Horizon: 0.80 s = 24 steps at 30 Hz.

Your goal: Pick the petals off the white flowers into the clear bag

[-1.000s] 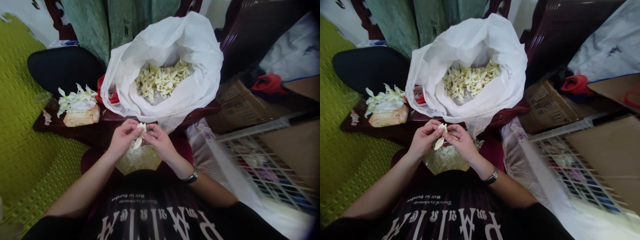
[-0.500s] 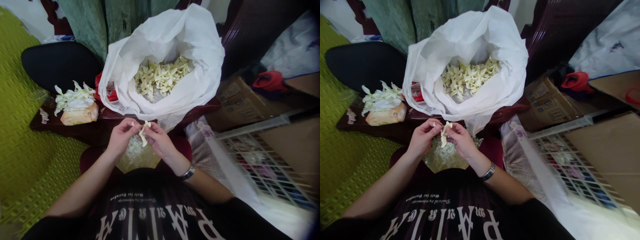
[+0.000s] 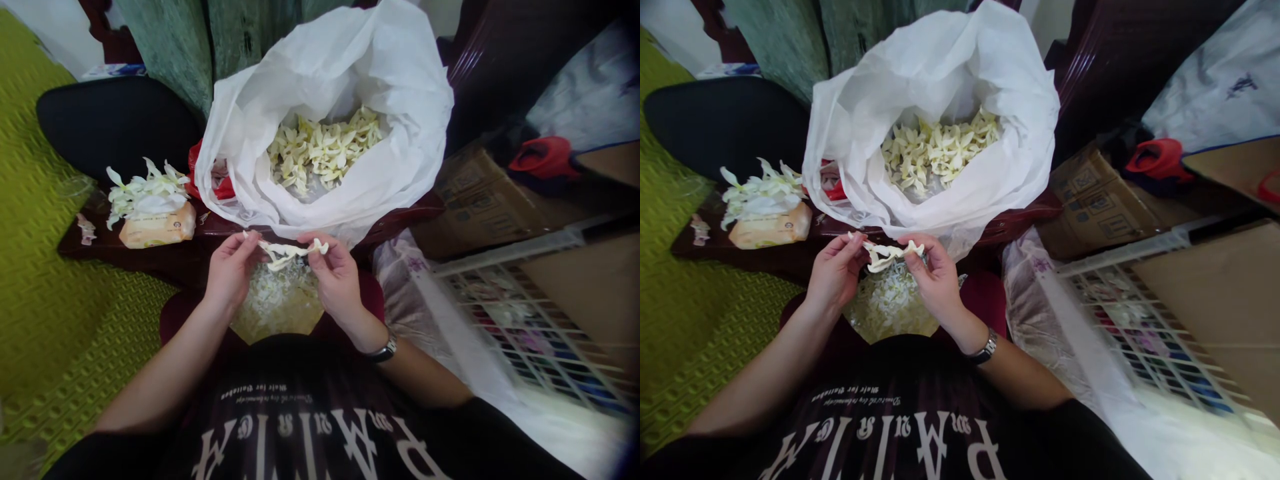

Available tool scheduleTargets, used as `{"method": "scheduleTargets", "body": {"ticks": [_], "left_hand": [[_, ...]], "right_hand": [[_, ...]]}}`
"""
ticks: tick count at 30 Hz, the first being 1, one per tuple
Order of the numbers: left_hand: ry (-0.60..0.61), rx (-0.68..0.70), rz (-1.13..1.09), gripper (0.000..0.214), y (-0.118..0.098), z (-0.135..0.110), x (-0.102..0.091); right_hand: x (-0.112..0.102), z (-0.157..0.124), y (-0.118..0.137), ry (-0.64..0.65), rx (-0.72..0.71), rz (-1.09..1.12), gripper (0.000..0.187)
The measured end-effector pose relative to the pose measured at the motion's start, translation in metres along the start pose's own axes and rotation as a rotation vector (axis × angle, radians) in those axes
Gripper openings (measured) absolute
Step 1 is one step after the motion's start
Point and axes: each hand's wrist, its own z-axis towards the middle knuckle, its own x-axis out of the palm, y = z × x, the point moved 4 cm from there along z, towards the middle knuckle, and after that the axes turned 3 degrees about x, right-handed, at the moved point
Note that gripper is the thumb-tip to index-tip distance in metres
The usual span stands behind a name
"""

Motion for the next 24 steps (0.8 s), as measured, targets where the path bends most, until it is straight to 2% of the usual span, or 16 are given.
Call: {"method": "scheduleTargets", "body": {"ticks": [4,9,12,15,18,21,24], "left_hand": [[-0.059,-0.037,-0.073,0.029,0.002,0.002,-0.003],[-0.068,-0.085,-0.111,0.034,0.003,0.000,0.000],[-0.020,-0.114,-0.084,0.036,0.002,-0.003,0.003],[0.056,-0.126,-0.006,0.035,0.003,-0.006,0.005],[0.126,-0.080,0.102,0.031,0.004,-0.010,0.007],[0.154,-0.040,0.169,0.035,0.004,-0.013,0.009],[0.194,-0.143,0.178,0.035,0.005,-0.015,0.010]], "right_hand": [[0.002,-0.004,0.006,-0.032,-0.060,-0.008,0.010],[0.005,-0.009,0.012,-0.017,-0.110,-0.065,0.010],[0.005,-0.009,0.015,-0.007,-0.123,-0.072,0.008],[0.005,-0.008,0.012,0.001,-0.055,-0.079,0.010],[0.006,-0.007,0.006,-0.003,0.044,-0.054,0.014],[0.008,-0.006,0.005,-0.011,0.068,-0.022,0.015],[0.010,-0.006,0.007,0.029,0.039,-0.033,0.016]]}}
